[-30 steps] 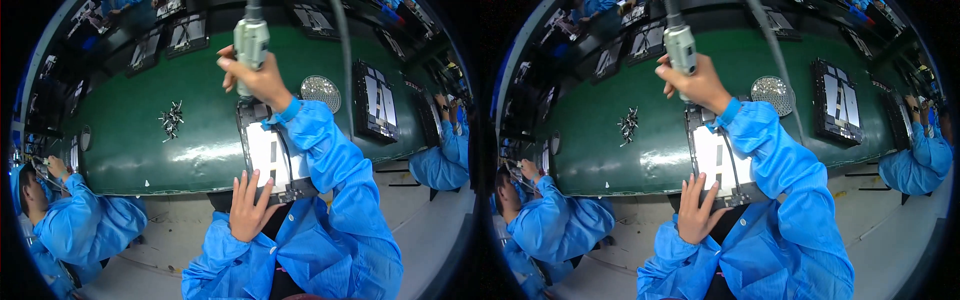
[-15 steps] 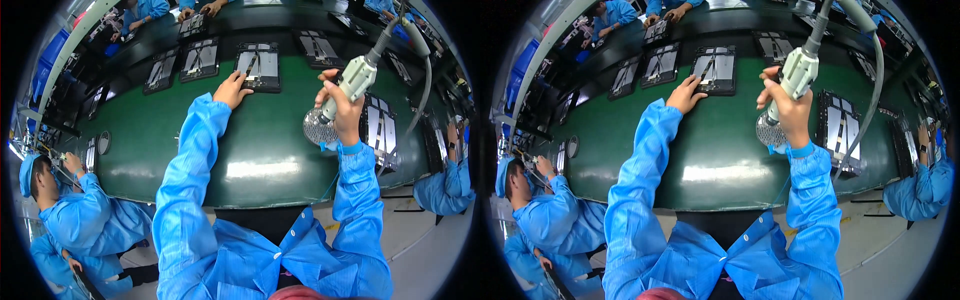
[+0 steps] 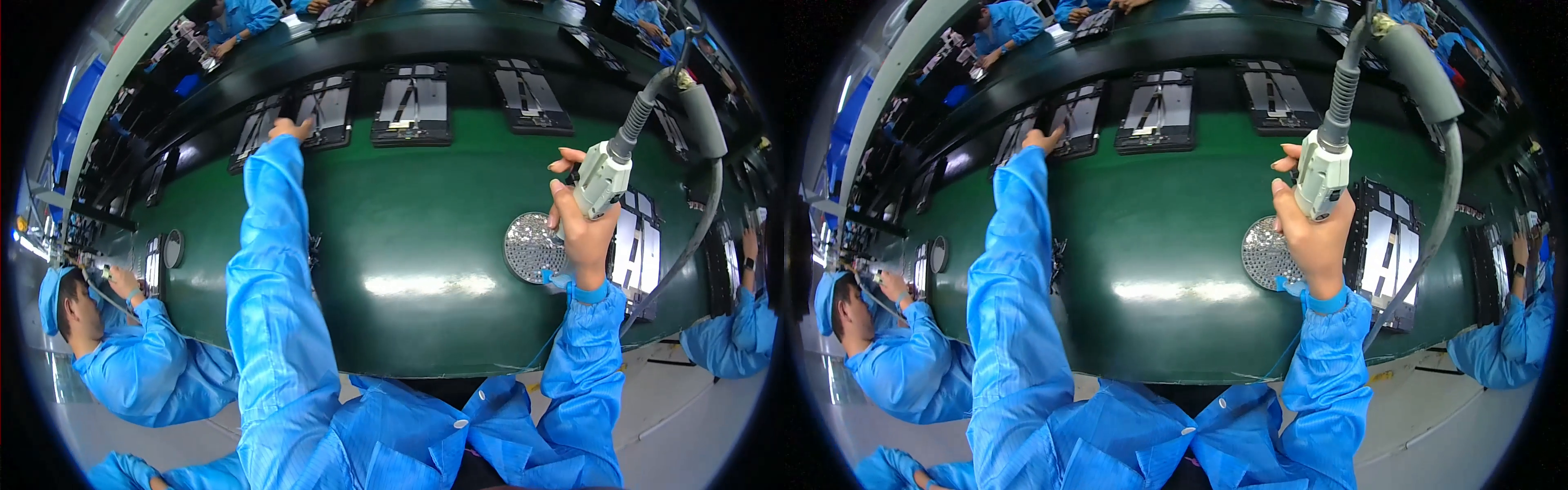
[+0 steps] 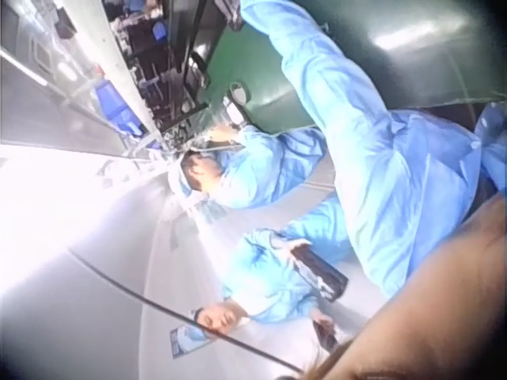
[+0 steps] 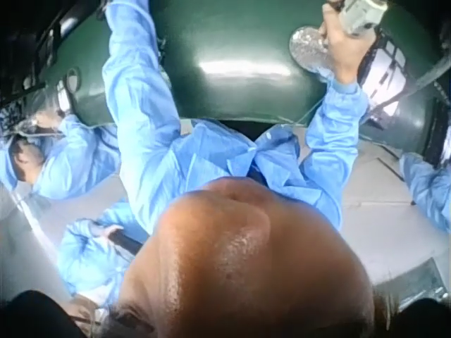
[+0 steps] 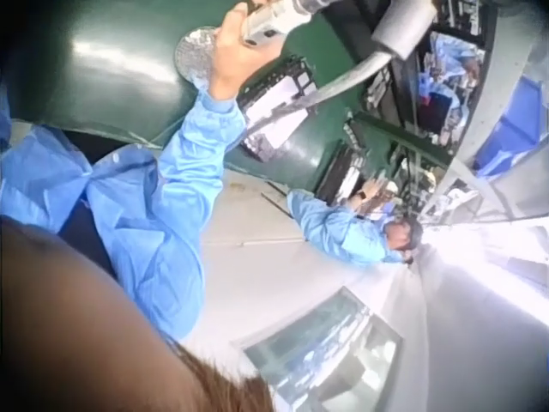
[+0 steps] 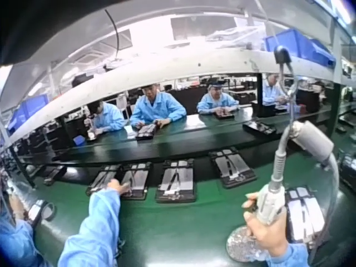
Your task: The person assembles tablets by positioning metal brackets onto each tablet housing by hand, fastening screws using an electric screwdriver, and sliding the tablets along the conveyor line.
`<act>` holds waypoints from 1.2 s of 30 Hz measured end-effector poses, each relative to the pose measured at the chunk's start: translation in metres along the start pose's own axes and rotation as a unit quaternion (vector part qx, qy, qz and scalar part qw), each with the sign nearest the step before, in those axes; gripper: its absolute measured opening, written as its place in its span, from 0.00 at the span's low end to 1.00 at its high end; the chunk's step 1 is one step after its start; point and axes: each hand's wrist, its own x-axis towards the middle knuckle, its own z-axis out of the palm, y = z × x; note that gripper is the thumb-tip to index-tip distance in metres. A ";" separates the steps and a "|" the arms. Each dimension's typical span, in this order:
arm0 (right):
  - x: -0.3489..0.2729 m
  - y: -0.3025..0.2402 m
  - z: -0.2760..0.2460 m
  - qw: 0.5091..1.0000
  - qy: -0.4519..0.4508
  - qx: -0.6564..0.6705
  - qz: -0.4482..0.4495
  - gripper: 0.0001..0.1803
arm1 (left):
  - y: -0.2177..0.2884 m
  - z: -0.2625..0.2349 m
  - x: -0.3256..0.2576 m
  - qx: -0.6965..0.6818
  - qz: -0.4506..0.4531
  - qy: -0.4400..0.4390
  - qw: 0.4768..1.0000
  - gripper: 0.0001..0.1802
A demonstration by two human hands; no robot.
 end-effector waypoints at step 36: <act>-0.007 0.030 0.000 0.996 0.012 -0.042 -0.072 0.10 | -0.031 -0.045 -0.528 -0.552 0.037 -0.161 0.817 0.29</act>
